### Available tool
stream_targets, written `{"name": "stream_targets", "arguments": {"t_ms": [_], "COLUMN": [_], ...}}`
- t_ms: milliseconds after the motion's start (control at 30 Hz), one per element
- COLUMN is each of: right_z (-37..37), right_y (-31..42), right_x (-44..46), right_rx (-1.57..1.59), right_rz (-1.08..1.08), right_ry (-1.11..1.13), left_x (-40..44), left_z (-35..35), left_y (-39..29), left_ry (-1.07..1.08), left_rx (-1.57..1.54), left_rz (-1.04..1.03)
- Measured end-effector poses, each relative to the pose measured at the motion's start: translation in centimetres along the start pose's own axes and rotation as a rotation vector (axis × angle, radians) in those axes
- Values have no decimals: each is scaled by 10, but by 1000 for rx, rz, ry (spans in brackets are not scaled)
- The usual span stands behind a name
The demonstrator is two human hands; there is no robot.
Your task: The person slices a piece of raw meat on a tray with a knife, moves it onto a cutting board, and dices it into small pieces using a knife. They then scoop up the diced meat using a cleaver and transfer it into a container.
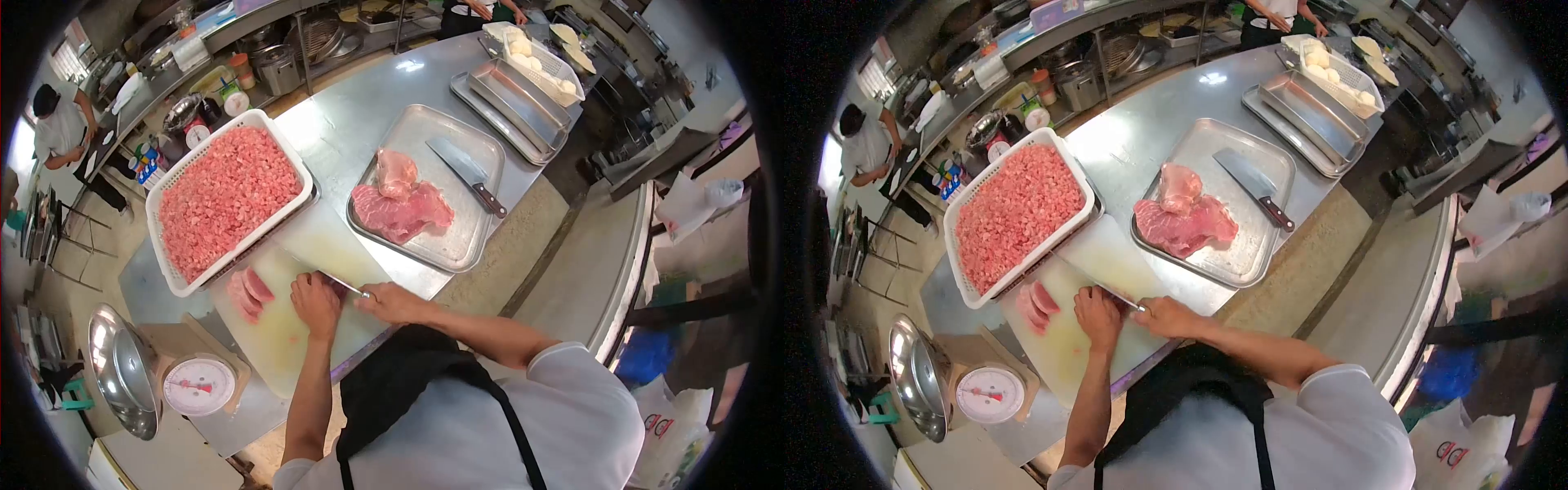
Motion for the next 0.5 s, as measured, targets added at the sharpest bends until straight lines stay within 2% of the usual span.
{"name": "stream_targets", "arguments": {"t_ms": [33, 67, 133, 267, 333, 400, 500], "right_z": [6, 1, 5, -11, -6, -11, 5], "right_y": [7, -9, 20, -3, -3, -15, 32], "right_x": [-2, -6, -49, -19, 2, 14, -42], "right_rx": [-61, -7, 98, 60, -16, -14, 90], "right_rz": [97, -14, -238, -76, 94, 131, -174], "right_ry": [-97, -2, 206, 90, -64, -112, 84], "left_x": [-1, 4, 6, 3, 6, -6, -1], "left_z": [-2, -3, -4, 2, 6, 10, 27], "left_y": [2, 2, 2, -2, -5, 2, 7], "left_ry": [1, -8, 17, -2, -15, -13, -82], "left_rx": [-8, -20, -46, -54, -103, -172, -258], "left_rz": [-4, -11, 19, -3, -38, -45, -42]}}
Point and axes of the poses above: each hand's wrist, its own x-axis towards the middle knuckle, its own z-axis out of the back of the hand, y = z × x, the point moved 9 cm from there along x, towards the middle knuckle, and after that the axes turned 13 degrees about y, right-handed, at the moved point
